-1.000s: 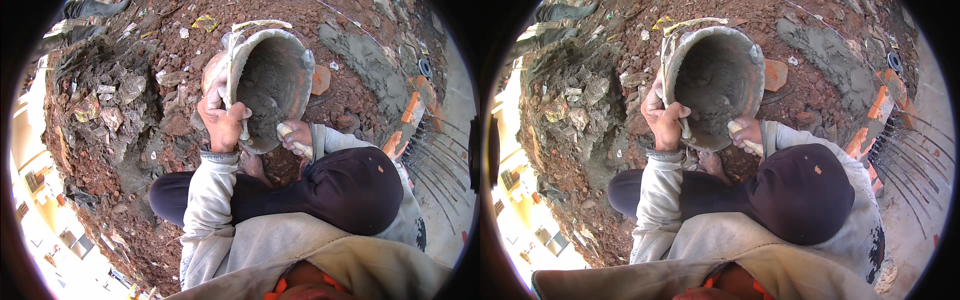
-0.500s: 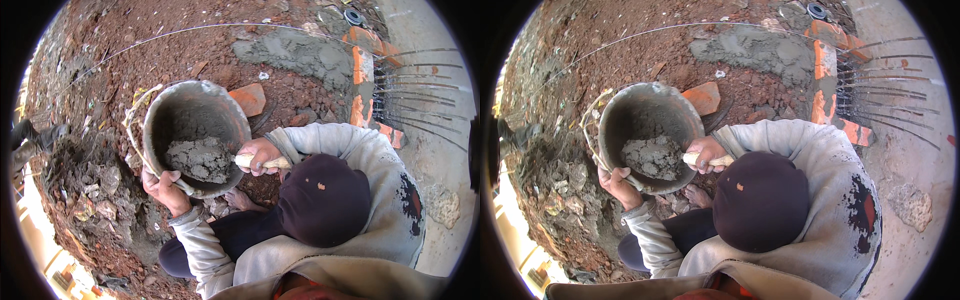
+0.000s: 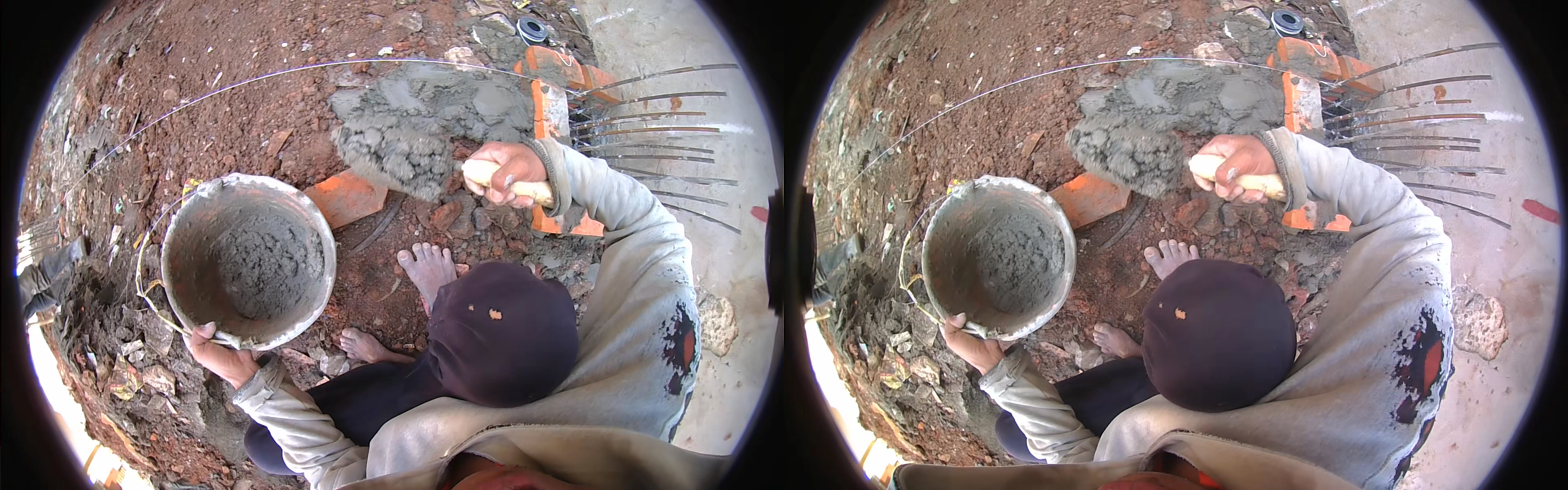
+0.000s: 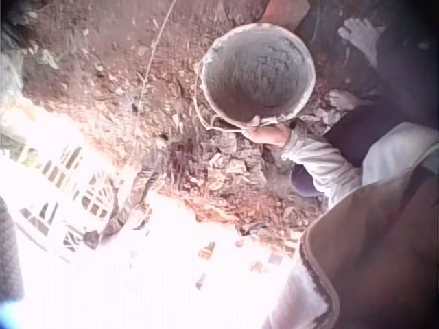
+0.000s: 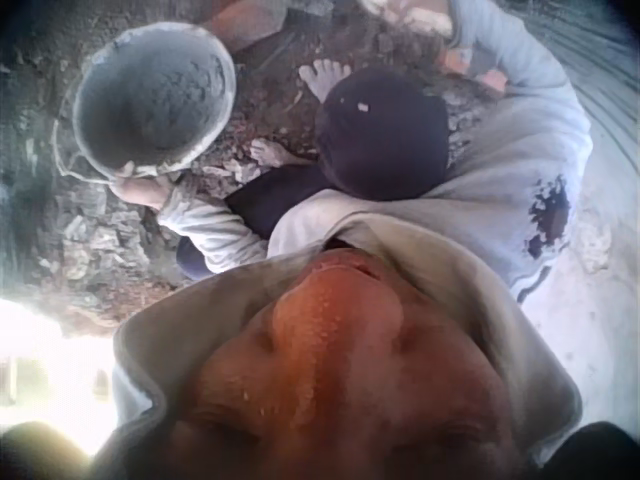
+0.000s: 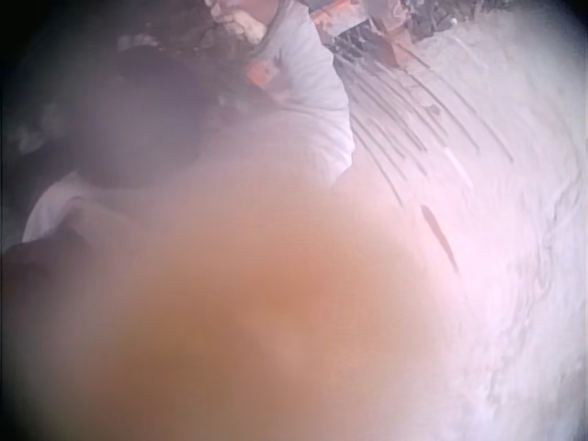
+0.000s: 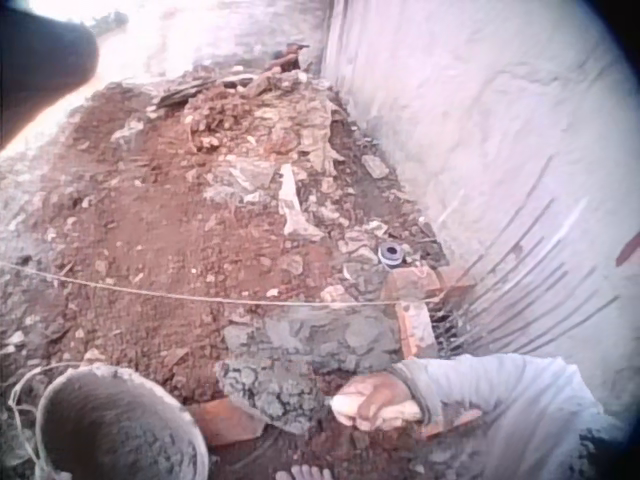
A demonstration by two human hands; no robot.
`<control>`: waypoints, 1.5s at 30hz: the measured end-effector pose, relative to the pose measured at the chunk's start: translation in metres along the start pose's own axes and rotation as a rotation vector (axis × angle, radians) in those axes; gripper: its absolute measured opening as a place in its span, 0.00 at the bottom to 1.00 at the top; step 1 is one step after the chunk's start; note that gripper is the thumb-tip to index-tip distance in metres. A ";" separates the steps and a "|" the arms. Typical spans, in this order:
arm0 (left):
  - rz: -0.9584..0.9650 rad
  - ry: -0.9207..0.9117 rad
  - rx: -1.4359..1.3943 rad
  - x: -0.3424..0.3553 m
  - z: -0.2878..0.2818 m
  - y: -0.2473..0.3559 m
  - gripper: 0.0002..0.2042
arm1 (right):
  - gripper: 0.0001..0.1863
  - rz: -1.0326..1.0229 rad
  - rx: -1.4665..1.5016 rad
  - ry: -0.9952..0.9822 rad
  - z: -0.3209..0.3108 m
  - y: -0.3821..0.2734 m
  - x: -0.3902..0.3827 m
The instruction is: The person scoops cement from a bucket using a trowel and applies it to the ground and between bricks. The person spreads the cement to prepare the base for brick laying around a rebar structure.
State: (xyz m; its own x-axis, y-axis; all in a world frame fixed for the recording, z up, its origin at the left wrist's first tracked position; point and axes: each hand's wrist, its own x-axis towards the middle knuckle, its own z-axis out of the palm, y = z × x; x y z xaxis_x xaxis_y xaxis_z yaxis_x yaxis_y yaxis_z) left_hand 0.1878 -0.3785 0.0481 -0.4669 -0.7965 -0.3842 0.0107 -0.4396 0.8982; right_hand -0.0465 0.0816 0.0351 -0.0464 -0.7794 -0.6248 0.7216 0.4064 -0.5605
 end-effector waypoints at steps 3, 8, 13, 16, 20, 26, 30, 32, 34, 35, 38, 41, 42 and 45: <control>0.015 0.042 0.073 0.000 0.006 0.000 0.23 | 0.14 -0.013 0.067 0.088 -0.025 -0.010 -0.022; -0.037 0.064 0.065 -0.001 0.013 0.001 0.22 | 0.14 -0.143 -0.425 0.256 -0.056 -0.044 -0.022; -0.013 0.036 0.103 -0.010 0.018 0.000 0.20 | 0.18 -0.233 -1.671 0.842 -0.101 -0.003 0.030; 0.032 0.084 0.067 -0.002 0.001 -0.002 0.19 | 0.23 0.280 -1.588 0.943 -0.075 0.013 0.035; 0.040 0.076 0.053 -0.004 0.008 -0.002 0.18 | 0.23 0.004 -1.489 0.963 -0.050 0.025 -0.029; -0.044 0.054 -0.018 -0.003 0.020 -0.002 0.19 | 0.20 -0.023 -1.182 0.795 -0.033 -0.035 -0.017; 0.019 0.074 0.045 -0.005 0.028 -0.003 0.17 | 0.21 0.187 -1.371 0.719 -0.069 -0.057 0.022; -0.004 0.089 0.057 0.001 0.004 -0.003 0.17 | 0.23 0.177 -1.539 0.628 -0.078 -0.047 0.024; -0.010 0.045 0.069 0.001 -0.001 -0.004 0.17 | 0.22 0.160 -1.628 0.617 -0.081 -0.030 -0.004; -0.010 0.065 0.046 -0.001 0.000 -0.004 0.17 | 0.20 0.267 -1.640 0.638 -0.068 -0.029 -0.017; 0.021 0.087 0.004 -0.007 0.007 0.001 0.18 | 0.18 0.312 -1.621 0.852 -0.029 -0.029 -0.049; 0.001 0.080 0.049 -0.001 0.001 -0.002 0.15 | 0.19 -0.148 -1.666 0.784 -0.022 0.017 -0.045; -0.006 0.064 0.039 0.000 -0.002 -0.001 0.15 | 0.18 -0.081 -1.654 0.727 -0.014 0.025 -0.039; 0.043 0.055 0.078 0.006 -0.010 -0.004 0.14 | 0.20 0.041 -1.799 0.646 -0.023 0.062 -0.022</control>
State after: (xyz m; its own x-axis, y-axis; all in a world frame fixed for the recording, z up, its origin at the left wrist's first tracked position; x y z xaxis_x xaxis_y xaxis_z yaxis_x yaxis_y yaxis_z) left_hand 0.1937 -0.3851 0.0400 -0.4185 -0.8364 -0.3541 -0.0400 -0.3725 0.9272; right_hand -0.0164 0.1349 0.0022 -0.5696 -0.6595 -0.4906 -0.7165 0.6908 -0.0968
